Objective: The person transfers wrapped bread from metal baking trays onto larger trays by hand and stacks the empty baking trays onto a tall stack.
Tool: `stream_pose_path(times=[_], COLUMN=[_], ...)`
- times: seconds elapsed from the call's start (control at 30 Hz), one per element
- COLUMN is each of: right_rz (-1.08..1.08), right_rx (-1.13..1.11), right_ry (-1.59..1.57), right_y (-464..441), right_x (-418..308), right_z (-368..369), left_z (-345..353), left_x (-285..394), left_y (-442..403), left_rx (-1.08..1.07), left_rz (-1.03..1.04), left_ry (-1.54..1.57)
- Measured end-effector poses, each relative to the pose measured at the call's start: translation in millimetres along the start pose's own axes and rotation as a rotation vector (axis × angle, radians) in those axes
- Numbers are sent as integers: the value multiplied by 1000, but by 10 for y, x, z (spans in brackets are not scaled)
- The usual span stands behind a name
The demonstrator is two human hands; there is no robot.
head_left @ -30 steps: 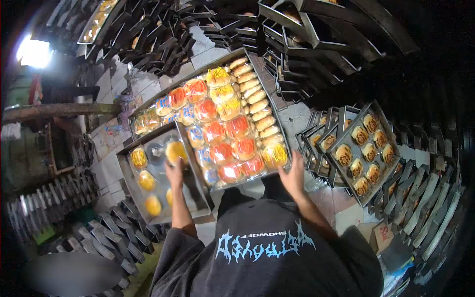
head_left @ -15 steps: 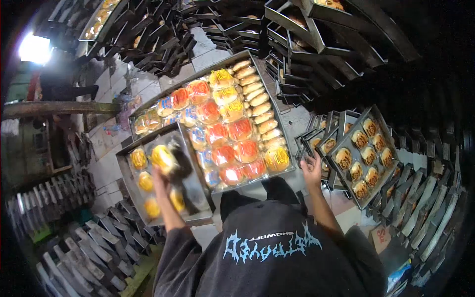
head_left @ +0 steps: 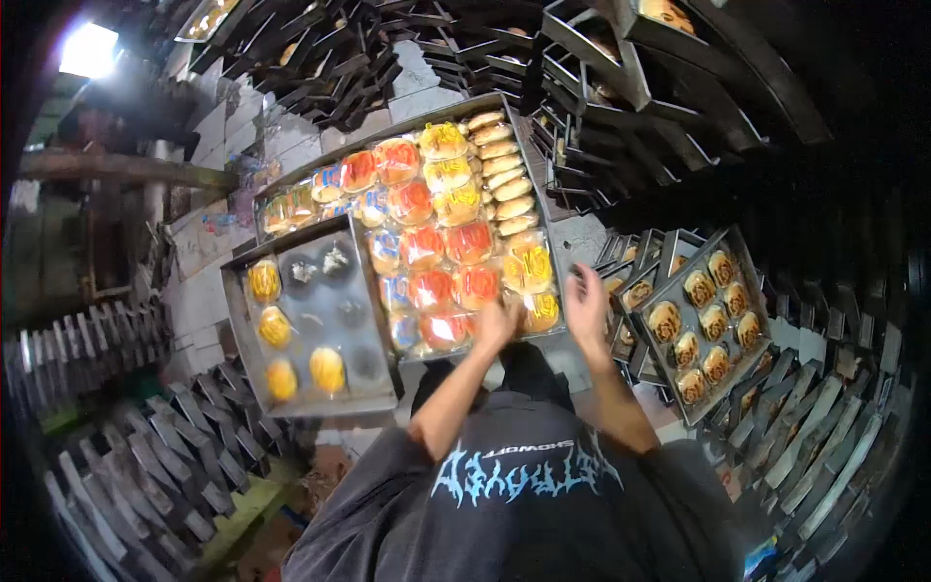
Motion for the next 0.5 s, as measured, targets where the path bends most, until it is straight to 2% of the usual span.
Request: stream_pose_path(times=[0.03, 0.07, 0.1, 0.13, 0.17, 0.2, 0.23, 0.27, 0.3, 0.37, 0.4, 0.43, 0.47, 0.5], right_rz=[-170, -187, -105, -23, -46, -56, -66, -112, -182, -118, -108, -97, -89, -33], right_rx=[-87, -106, -148, -186, -200, -249, -298, -298, -316, -175, -53, 69, -44, -128], right_ry=[272, 270, 433, 597, 604, 625, 648, 625, 596, 650, 642, 629, 375, 138], right_y=[-166, -266, -377, -443, -479, -528, -565, -548, -524, -315, -152, -50, 43, 330], right_x=[-117, -139, -128, -126, -128, -70, -47, -34, -68, -520, -706, -929, -1372, -1786], right_z=[263, 429, 584, 740, 858, 916, 948, 917, 965, 948, 1100, 1317, 1726, 2163], left_z=[-269, -411, -624, -741, -912, -1045, -1167, -1285, -1455, -1841, -1975, -2156, -2353, -2584], left_x=[-58, -295, -270, -617, -820, -1233, -1613, -1968, -2191, -2600, -2943, -3322, -3660, -3823], left_y=[558, 791, 1166, 1304, 1564, 1701, 1875, 2092, 2374, 2795, 2884, 2934, 2988, 2948], left_rx=[75, 11, -90, -90, -37, 136, 232, 349, 476, 730, 774, 951, 1120, 1237], left_rz=[209, 244, 207, 212, 68, 102, 89, -34, -81, -190, -215, -203, -201, -96], left_ry=[175, 137, 319, 310, 391, 278, 399, 542, 537, 532, 565, 423, 269, 158])
Point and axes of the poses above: each hand's wrist, its own y-axis away from the middle knuckle, its own z-axis out of the palm, x = y × z, the point moved 4 cm from there along -y, towards the middle knuckle, and after that the axes turned 11 degrees about -x, right-handed, at the moved point
